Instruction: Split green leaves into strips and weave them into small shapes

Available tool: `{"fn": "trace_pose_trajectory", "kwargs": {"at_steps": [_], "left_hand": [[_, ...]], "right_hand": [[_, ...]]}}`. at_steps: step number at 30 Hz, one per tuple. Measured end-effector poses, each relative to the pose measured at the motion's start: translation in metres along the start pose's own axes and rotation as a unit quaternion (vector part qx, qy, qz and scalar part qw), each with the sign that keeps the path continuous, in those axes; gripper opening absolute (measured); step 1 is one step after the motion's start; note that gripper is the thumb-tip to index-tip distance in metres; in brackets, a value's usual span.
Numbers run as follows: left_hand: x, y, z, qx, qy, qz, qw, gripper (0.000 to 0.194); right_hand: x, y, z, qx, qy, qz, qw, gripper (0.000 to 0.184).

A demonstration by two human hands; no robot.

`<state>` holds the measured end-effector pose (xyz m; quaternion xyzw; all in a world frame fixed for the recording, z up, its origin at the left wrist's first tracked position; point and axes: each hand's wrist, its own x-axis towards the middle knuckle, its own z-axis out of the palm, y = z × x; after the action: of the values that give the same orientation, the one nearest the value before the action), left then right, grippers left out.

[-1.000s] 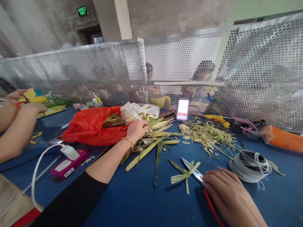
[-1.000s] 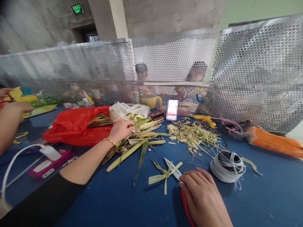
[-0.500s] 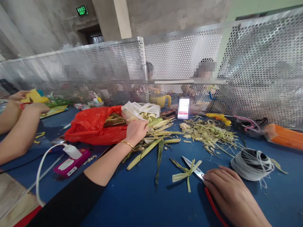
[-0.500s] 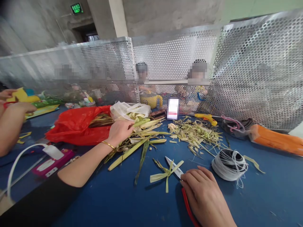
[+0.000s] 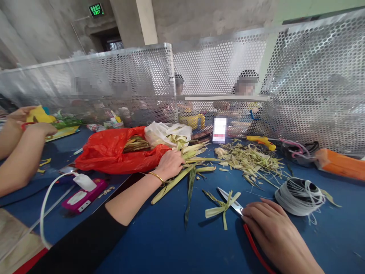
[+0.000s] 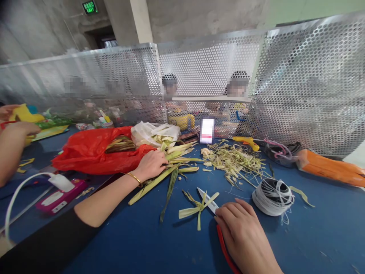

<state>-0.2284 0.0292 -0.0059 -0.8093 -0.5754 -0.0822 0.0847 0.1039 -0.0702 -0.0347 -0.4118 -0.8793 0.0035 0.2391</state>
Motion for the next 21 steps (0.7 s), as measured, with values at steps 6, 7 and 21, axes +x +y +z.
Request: {"fn": "trace_pose_trajectory", "kwargs": {"at_steps": [6,7,21], "left_hand": [[0.007,-0.001,-0.001,-0.051,0.037,-0.055,0.996,0.022],[0.007,-0.003,-0.003,-0.063,0.046,-0.068,0.995,0.022],[0.005,0.000,-0.014,-0.326,0.034,-0.132,0.935,0.026]], "right_hand": [[0.000,-0.001,0.000,0.006,0.008,0.006,1.000,0.015],[0.000,-0.001,0.000,0.009,0.009,0.008,1.000,0.015],[0.000,0.000,0.001,0.013,-0.003,0.018,1.000,0.016]]}}
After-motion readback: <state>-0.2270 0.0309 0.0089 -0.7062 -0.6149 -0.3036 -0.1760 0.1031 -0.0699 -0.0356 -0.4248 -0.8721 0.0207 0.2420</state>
